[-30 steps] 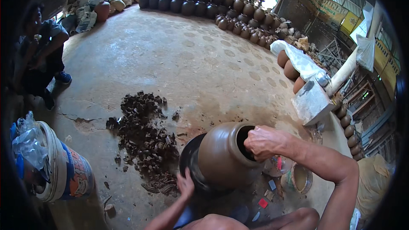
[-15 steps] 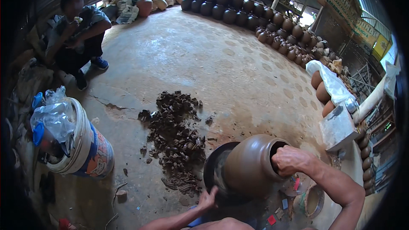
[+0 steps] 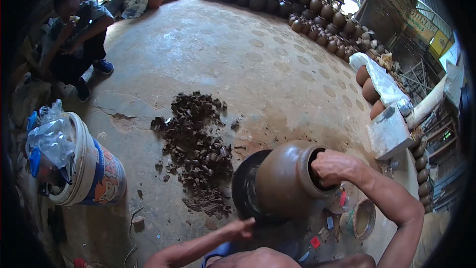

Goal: The person smooths the surface of a large clay jar on a manual wheel using various plastic scraping tools and a small piece of cloth before lifting the jar off the wheel by hand.

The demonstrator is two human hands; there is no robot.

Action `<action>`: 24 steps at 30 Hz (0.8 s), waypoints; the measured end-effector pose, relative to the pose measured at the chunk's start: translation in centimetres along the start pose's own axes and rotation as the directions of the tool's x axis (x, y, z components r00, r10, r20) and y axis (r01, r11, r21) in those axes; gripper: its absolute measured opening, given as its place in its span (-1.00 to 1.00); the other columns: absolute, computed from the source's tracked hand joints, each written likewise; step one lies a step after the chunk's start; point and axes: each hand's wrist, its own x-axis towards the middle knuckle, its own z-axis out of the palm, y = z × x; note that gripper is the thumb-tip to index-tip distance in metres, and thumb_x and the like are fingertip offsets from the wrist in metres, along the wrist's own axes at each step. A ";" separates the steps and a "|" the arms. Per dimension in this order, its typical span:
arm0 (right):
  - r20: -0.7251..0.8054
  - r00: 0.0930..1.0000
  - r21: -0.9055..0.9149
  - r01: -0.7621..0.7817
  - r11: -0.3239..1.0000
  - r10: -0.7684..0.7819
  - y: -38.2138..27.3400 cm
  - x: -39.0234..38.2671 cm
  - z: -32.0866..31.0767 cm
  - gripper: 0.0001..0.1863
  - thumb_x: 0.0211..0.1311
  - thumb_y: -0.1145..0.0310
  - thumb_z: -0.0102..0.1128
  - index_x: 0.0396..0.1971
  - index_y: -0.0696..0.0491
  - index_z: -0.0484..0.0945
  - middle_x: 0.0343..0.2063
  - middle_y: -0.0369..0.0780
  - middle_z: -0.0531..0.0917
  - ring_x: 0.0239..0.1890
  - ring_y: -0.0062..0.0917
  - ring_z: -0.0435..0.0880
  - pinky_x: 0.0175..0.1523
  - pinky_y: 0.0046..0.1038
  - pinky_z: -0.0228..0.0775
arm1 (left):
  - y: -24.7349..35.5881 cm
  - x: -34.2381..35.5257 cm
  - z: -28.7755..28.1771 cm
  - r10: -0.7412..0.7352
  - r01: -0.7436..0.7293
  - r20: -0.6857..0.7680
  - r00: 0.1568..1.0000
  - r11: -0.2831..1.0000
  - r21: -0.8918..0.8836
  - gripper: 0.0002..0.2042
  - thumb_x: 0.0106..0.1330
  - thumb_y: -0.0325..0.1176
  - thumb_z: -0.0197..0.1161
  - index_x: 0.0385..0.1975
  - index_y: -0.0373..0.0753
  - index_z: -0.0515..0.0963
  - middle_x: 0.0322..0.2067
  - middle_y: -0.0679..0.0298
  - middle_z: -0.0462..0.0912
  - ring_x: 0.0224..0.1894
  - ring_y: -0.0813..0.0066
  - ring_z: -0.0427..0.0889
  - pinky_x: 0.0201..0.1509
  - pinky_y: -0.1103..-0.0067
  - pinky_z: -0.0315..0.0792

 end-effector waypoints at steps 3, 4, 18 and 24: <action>0.078 0.981 -0.092 -0.170 0.981 0.178 -0.2 -5.1 -2.7 -0.84 -0.06 0.41 0.26 -0.53 0.15 0.75 -0.43 0.05 0.76 -0.29 -0.06 0.80 -0.19 -0.13 0.65 | 10.8 3.7 2.0 0.355 -0.360 -0.089 0.931 0.932 -0.043 -0.39 0.47 0.25 0.18 0.20 -0.18 0.46 -0.31 0.23 0.66 -0.25 0.49 0.71 -0.20 0.42 0.62; 0.071 0.988 -0.088 -0.130 0.988 0.137 0.4 -3.6 -1.0 -0.84 -0.07 0.41 0.26 -0.53 0.14 0.75 -0.43 0.04 0.77 -0.28 -0.07 0.80 -0.19 -0.14 0.65 | 12.8 4.0 -0.2 0.381 -0.404 -0.223 0.897 0.913 -0.066 -0.39 0.47 0.27 0.15 0.21 -0.16 0.46 -0.30 0.24 0.67 -0.21 0.50 0.70 -0.14 0.39 0.60; -0.022 0.998 0.031 -0.058 0.998 0.059 1.5 -3.6 -0.9 -0.81 -0.09 0.45 0.29 -0.44 0.23 0.73 -0.42 0.08 0.75 -0.29 -0.02 0.77 -0.18 -0.12 0.63 | 14.7 3.6 0.1 0.380 -0.382 -0.247 0.892 0.923 0.042 -0.28 0.45 0.42 0.02 0.02 -0.22 0.66 -0.09 0.20 0.78 -0.08 0.39 0.72 -0.01 0.38 0.53; 0.031 0.996 0.066 -0.090 0.994 0.088 0.9 -4.1 -0.9 -0.78 -0.07 0.47 0.27 -0.40 0.26 0.72 -0.36 0.11 0.75 -0.24 -0.04 0.78 -0.15 -0.12 0.64 | 3.2 3.1 5.4 0.210 -0.196 -0.168 0.963 0.976 0.093 -0.30 0.47 0.18 0.23 0.30 -0.37 0.34 -0.27 0.03 0.68 -0.38 0.26 0.70 -0.47 0.43 0.57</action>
